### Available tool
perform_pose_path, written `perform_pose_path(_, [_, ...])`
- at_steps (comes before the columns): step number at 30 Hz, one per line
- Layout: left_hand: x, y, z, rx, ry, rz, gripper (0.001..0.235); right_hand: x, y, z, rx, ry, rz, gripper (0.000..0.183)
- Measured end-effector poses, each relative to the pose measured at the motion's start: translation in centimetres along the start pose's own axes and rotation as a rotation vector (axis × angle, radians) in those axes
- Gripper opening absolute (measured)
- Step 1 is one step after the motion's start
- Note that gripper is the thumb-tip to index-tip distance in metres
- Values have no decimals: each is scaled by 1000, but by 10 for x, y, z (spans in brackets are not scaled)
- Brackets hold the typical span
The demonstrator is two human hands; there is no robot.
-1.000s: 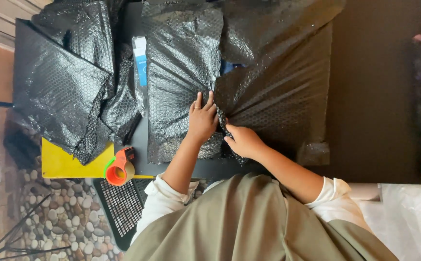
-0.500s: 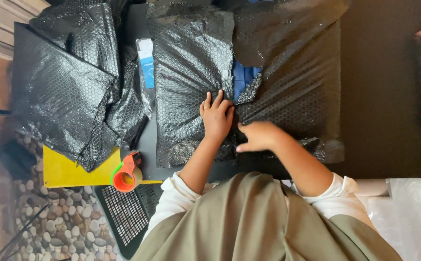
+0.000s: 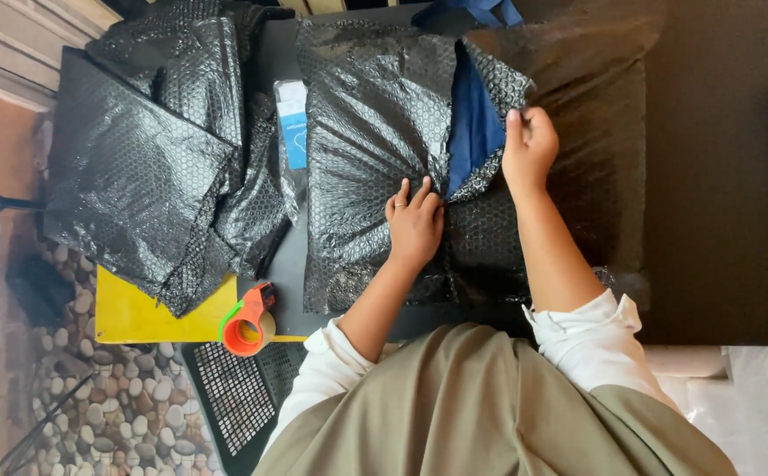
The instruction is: Wrapping a blue tote bag with black bubble wrap and securing it with tape using a dispenser
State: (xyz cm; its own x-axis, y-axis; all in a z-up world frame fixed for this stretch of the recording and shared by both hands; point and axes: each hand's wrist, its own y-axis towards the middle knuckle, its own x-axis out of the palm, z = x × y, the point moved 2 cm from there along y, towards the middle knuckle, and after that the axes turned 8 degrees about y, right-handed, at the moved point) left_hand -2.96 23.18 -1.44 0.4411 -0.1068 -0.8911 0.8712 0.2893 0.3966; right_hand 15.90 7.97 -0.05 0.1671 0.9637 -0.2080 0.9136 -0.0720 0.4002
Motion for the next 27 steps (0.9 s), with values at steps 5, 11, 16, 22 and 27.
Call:
perform_pose_path(5, [-22, 6, 2, -3, -108, -36, 52, -12, -28, -75, -360, 36, -193, 3])
perform_pose_path(11, [-21, 8, 3, -9, -162, -98, 87, 11, -65, -17, -404, -282, -399, 15])
perform_pose_path(16, [-2, 2, -3, 27, -52, -51, 49, 12, -54, -23, -392, -415, -544, 21])
perform_pose_path(22, [19, 0, -14, 17, -26, -13, 31, -10, -21, -64, -259, -461, -966, 53])
perform_pose_path(27, [1, 10, -18, -1, -30, -49, 23, -1, -33, -44, -603, -358, -695, 10])
